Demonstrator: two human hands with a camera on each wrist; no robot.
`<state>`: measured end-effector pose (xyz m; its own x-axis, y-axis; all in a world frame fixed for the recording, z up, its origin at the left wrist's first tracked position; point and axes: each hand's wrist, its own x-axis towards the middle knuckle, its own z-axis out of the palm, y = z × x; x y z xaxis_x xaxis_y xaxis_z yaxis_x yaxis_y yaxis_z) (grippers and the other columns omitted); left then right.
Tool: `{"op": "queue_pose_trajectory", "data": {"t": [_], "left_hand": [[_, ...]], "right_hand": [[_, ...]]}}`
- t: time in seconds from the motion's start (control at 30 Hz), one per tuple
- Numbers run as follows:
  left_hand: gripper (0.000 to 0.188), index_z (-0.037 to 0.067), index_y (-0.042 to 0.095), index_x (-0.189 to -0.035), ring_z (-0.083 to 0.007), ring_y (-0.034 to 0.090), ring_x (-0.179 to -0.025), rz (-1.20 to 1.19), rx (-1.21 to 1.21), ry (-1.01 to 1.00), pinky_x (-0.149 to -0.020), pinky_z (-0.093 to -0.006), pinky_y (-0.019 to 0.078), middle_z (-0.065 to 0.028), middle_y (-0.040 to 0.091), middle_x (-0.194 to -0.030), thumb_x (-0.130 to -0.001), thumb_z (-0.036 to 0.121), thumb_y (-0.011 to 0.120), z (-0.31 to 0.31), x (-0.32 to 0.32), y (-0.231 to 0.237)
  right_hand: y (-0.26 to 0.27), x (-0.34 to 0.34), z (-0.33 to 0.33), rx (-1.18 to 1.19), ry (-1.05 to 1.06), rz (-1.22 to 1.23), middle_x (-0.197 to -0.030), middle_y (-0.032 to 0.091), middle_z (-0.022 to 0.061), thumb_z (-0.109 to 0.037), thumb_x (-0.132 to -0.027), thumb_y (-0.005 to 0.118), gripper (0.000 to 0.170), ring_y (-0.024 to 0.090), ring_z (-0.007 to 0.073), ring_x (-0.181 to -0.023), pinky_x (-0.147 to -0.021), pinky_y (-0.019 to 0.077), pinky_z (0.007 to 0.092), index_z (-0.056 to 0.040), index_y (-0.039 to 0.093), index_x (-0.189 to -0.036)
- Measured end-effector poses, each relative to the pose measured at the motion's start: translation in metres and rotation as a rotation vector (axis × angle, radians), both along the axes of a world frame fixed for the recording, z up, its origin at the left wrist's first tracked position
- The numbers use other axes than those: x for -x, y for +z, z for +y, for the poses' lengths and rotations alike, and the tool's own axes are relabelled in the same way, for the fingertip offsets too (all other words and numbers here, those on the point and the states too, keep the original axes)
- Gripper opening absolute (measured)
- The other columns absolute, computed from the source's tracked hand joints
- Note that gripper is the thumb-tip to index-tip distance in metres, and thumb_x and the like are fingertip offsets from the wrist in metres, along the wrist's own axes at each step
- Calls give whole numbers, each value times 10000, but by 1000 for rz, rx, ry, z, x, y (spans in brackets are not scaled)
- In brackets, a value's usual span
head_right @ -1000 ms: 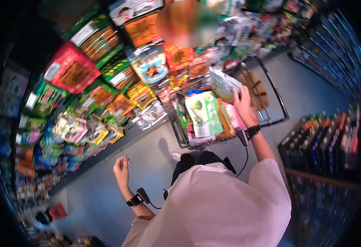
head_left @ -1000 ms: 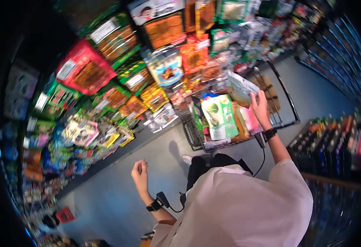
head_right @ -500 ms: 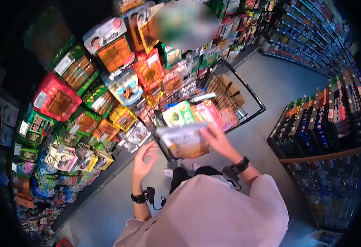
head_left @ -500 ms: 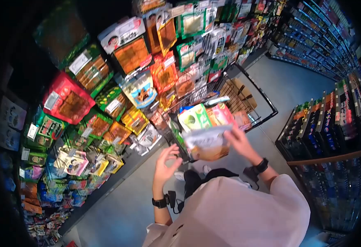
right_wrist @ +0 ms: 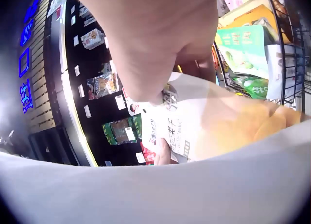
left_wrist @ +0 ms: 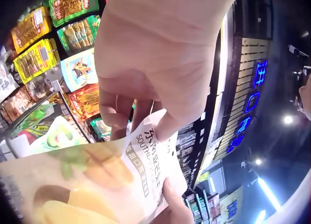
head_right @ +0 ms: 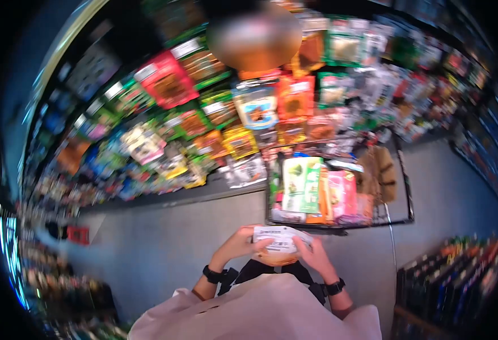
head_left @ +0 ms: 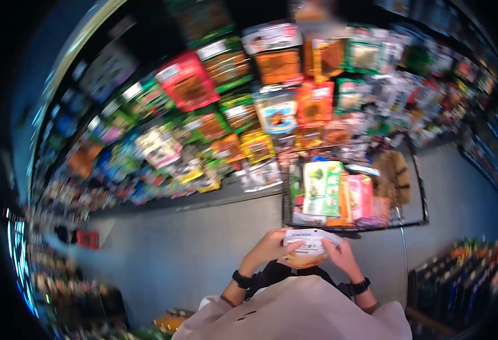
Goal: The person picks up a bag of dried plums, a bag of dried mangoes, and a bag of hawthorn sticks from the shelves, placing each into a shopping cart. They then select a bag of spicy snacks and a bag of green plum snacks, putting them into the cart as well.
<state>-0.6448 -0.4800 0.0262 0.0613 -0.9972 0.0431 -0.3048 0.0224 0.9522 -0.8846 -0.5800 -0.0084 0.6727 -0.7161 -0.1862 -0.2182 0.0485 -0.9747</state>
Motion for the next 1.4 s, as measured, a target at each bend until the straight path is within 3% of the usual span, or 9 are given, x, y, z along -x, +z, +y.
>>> {"op": "queue_pose_trajectory", "data": {"t": [0.2, 0.47, 0.63, 0.73, 0.77, 0.87, 1.03, 1.23, 1.4], "left_hand": [[266, -48, 685, -965, -222, 651, -699, -134, -40, 105, -653, -344, 503, -160, 626, -801, -1006, 212, 646, 53, -16, 37], [289, -46, 694, -989, -354, 624, -724, -144, -142, 444, -687, -367, 511, -214, 668, -894, -994, 239, 652, 194, -78, 32], [283, -45, 691, -988, -282, 622, -705, -215, -82, 598, -690, -353, 510, -203, 670, -886, -994, 236, 656, 327, -137, 28], [270, -42, 697, -1000, -209, 632, -739, -74, -74, 739, -712, -337, 509, -179, 693, -897, -995, 225, 661, 401, -169, 31], [265, -41, 699, -1006, -180, 637, -757, -18, -67, 795, -722, -330, 509, -167, 704, -902, -995, 221, 662, 422, -178, 31], [249, -47, 713, -1040, -130, 649, -865, 163, -15, 938, -776, -308, 518, -112, 744, -965, -987, 194, 677, 472, -206, 38], [350, -51, 704, -1142, -133, 669, -926, 257, 99, 1090, -819, -301, 531, -119, 758, -1049, -976, 257, 706, 512, -248, 23], [391, -26, 701, -1201, -106, 657, -932, 323, -89, 995, -831, -286, 536, -67, 750, -1051, -958, 278, 734, 555, -327, -21], [347, -15, 734, -1132, -67, 621, -718, 374, -309, 1128, -627, -247, 512, -11, 728, -856, -978, 295, 712, 585, -429, -18]], "right_hand": [[-45, -19, 13, 222, 128, 28, -919, 749, 40, -169, -991, 685, 242, 657, 89, -847, -758, 522, 260, 48, 739, -1081], [-4, -150, 98, 168, 399, -44, -773, 740, 55, -204, -964, 719, 255, 615, 78, -672, -626, 485, 268, 28, 762, -1061], [11, -245, 195, 73, 624, -31, -782, 703, -5, -219, -966, 724, 289, 575, 53, -712, -630, 454, 242, 46, 747, -1080], [19, -293, 246, 31, 807, 173, -935, 728, 20, -219, -964, 731, 320, 626, 76, -846, -733, 503, 255, 46, 715, -1143], [5, -309, 269, -223, 833, -66, -1082, 727, 68, -217, -966, 730, 350, 652, 118, -981, -869, 532, 294, 39, 681, -1199], [6, -351, 310, -91, 1013, 28, -1155, 720, 103, -217, -970, 725, 360, 661, 159, -1052, -963, 529, 337, 46, 671, -1209], [18, -415, 354, 19, 1083, 49, -961, 734, 40, -218, -979, 721, 284, 648, 80, -825, -712, 542, 258, 48, 719, -1079], [-18, -524, 379, 83, 1164, 19, -960, 728, 35, -188, -984, 713, 255, 643, 70, -843, -718, 537, 244, 39, 718, -1097], [-29, -639, 424, -307, 1201, -50, -1019, 732, 44, -185, -961, 741, 323, 677, 109, -877, -771, 550, 280, 31, 653, -1183]]}}
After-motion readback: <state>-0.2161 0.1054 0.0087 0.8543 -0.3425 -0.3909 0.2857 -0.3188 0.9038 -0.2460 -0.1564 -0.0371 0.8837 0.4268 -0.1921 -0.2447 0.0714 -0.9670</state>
